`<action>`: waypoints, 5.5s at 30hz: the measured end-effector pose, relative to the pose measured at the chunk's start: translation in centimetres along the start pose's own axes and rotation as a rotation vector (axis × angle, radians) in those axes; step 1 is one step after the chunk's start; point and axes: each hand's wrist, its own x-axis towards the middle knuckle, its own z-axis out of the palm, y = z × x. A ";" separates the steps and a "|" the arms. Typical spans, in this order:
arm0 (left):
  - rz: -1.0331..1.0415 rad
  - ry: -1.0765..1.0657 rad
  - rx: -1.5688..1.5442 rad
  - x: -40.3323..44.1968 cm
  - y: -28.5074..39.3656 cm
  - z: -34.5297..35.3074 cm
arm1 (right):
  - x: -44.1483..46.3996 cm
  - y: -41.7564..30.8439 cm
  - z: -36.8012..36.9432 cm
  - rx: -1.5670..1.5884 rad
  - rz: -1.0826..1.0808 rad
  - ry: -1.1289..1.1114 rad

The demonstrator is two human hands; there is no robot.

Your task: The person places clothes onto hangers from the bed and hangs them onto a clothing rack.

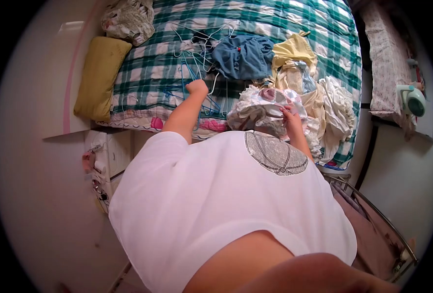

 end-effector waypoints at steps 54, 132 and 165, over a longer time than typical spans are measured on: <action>0.912 0.327 -0.261 -19.2 10.1 -10.6 | -0.8 -9.2 -2.9 0.537 0.228 -0.181; 0.851 -0.302 -1.467 -11.3 9.7 -4.1 | -2.3 -9.9 -6.9 0.814 0.462 -0.296; 1.239 0.130 -1.036 -13.1 11.1 -4.8 | -1.0 -10.1 -8.6 0.913 0.564 -0.526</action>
